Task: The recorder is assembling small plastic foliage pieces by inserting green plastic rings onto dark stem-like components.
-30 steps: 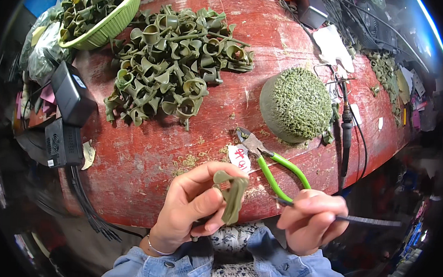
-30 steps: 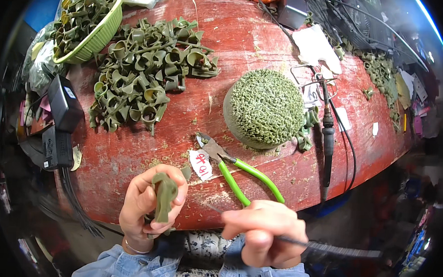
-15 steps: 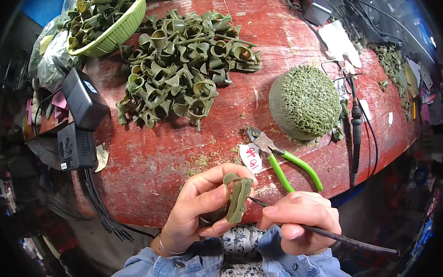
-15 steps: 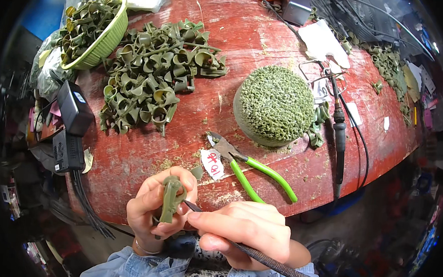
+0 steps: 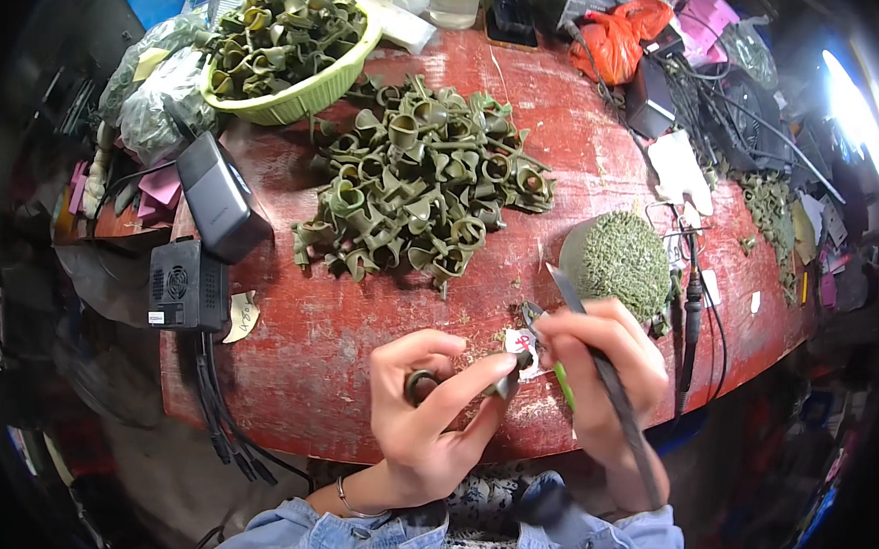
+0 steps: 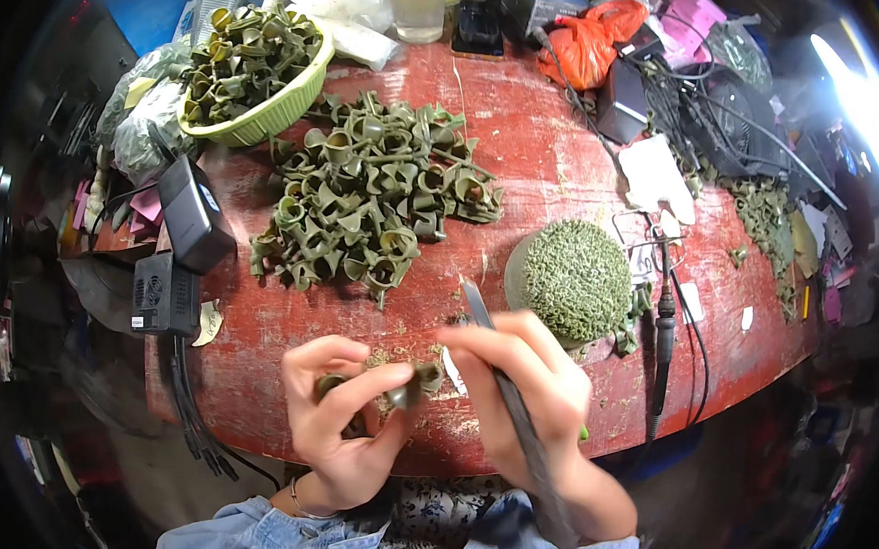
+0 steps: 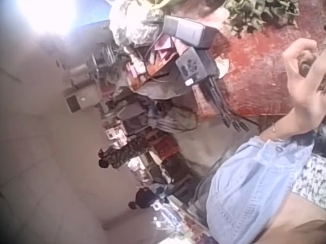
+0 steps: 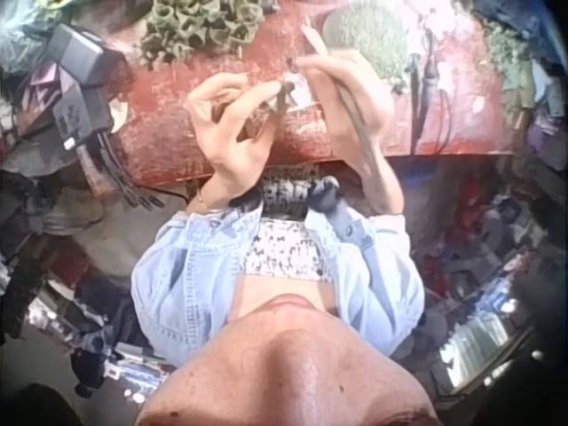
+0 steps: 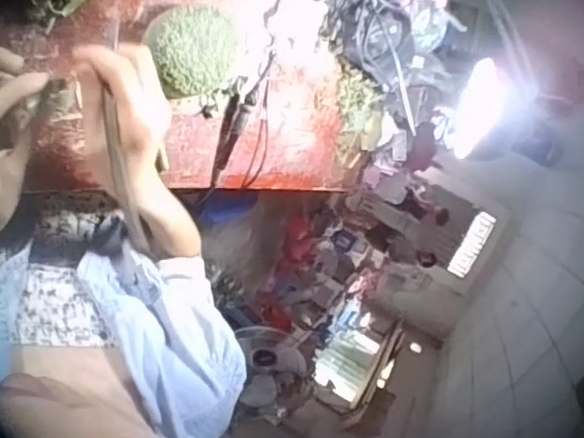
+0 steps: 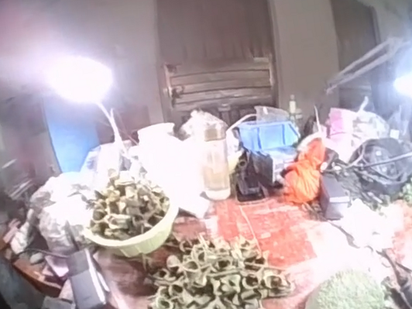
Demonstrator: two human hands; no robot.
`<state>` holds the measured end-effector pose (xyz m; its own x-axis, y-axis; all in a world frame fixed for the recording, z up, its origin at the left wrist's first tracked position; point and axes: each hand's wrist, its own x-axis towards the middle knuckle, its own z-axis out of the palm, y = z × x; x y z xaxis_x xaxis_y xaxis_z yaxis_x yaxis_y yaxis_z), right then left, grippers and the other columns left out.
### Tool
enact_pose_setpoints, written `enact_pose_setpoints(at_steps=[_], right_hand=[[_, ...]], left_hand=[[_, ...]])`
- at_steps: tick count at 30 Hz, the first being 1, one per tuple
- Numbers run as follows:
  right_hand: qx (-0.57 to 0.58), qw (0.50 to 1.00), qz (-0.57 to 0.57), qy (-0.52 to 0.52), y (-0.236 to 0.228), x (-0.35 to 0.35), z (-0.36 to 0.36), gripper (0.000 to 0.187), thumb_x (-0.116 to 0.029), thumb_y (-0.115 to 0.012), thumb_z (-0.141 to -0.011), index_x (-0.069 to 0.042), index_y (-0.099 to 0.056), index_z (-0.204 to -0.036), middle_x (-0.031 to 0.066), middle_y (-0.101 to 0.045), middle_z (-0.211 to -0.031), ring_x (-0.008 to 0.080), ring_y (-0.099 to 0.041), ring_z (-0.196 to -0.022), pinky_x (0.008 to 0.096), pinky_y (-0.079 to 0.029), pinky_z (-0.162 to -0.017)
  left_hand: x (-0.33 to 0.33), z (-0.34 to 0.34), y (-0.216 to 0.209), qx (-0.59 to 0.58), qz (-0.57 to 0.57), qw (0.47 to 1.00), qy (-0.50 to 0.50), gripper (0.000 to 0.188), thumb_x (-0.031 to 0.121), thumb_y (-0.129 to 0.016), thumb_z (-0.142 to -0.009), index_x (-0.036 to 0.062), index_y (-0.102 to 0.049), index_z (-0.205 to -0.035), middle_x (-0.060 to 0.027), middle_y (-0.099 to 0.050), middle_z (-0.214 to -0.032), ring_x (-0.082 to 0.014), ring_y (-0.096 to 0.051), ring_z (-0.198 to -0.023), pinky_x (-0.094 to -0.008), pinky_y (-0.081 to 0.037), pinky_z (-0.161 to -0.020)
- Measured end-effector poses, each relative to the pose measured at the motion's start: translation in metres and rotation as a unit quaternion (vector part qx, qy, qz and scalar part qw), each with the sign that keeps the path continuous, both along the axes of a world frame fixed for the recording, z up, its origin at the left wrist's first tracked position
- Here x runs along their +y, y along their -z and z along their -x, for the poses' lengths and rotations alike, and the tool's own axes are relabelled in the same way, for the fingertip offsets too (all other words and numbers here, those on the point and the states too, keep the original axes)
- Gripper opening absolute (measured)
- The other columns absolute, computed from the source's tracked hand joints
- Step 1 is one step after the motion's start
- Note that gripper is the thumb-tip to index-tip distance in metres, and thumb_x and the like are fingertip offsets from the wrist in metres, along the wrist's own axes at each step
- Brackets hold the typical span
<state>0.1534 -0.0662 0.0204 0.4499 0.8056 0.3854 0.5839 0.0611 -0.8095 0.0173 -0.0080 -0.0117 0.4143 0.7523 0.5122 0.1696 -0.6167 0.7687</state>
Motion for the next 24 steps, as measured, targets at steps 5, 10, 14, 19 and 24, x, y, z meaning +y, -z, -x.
enact_pose_setpoints(at_steps=[5, 10, 14, 19, 24], right_hand=[[-0.149, 0.983, 0.047, -0.094, 0.013, 0.047, -0.004, 0.016, -0.006, -0.063, -0.074, -0.007, -0.061, -0.090, 0.0097, -0.051, -0.077, 0.0259, -0.055, -0.064, 0.0329, -0.045, -0.055], [-0.253, 0.961, 0.075, -0.083, 0.029, 0.062, 0.001, 0.018, -0.009, -0.064, -0.072, -0.009, -0.059, -0.090, 0.0114, -0.047, -0.078, 0.0290, -0.054, -0.065, 0.0358, -0.044, -0.055], [-0.207, 0.973, 0.054, -0.083, 0.024, 0.053, 0.004, 0.016, -0.005, -0.066, -0.069, -0.008, -0.060, -0.084, 0.0104, -0.048, -0.075, 0.0270, -0.054, -0.063, 0.0343, -0.044, -0.053], [-0.168, 0.983, -0.008, -0.075, 0.005, 0.024, 0.003, 0.020, 0.002, -0.066, -0.068, -0.004, -0.063, -0.086, 0.0078, -0.051, -0.076, 0.0185, -0.055, -0.060, 0.0275, -0.045, -0.049], [-0.211, 0.969, -0.031, -0.127, -0.015, -0.007, -0.003, 0.032, -0.002, -0.061, -0.059, -0.003, -0.066, -0.091, 0.0092, -0.054, -0.078, 0.0162, -0.055, -0.061, 0.0246, -0.045, -0.049]], left_hand=[[0.013, 0.010, -0.002, -0.151, 0.239, 0.955, 0.088, 0.022, 0.011, -0.059, -0.075, -0.0001, -0.052, -0.093, -0.0104, -0.045, -0.100, -0.0105, -0.048, -0.073, -0.0202, -0.039, -0.047], [0.019, 0.017, -0.004, -0.376, 0.568, 0.708, 0.189, 0.023, 0.020, -0.044, -0.080, -0.0013, -0.048, -0.087, -0.0155, -0.046, -0.103, -0.0151, -0.049, -0.075, -0.0220, -0.040, -0.046], [0.020, 0.018, 0.004, -0.419, 0.604, 0.623, 0.268, 0.022, 0.020, -0.045, -0.080, -0.0006, -0.049, -0.081, -0.0154, -0.047, -0.103, -0.0146, -0.049, -0.075, -0.0202, -0.039, -0.048], [0.016, 0.018, 0.011, -0.380, 0.595, 0.674, 0.217, 0.011, 0.012, -0.057, -0.082, 0.0027, -0.050, -0.082, -0.0052, -0.053, -0.084, -0.0068, -0.045, -0.056, -0.0191, -0.037, -0.044], [0.016, 0.012, -0.001, -0.316, 0.604, 0.706, 0.192, 0.045, 0.007, -0.061, -0.079, 0.0007, -0.041, -0.119, -0.0059, -0.055, -0.096, -0.0062, -0.050, -0.064, -0.0189, -0.041, -0.052]])
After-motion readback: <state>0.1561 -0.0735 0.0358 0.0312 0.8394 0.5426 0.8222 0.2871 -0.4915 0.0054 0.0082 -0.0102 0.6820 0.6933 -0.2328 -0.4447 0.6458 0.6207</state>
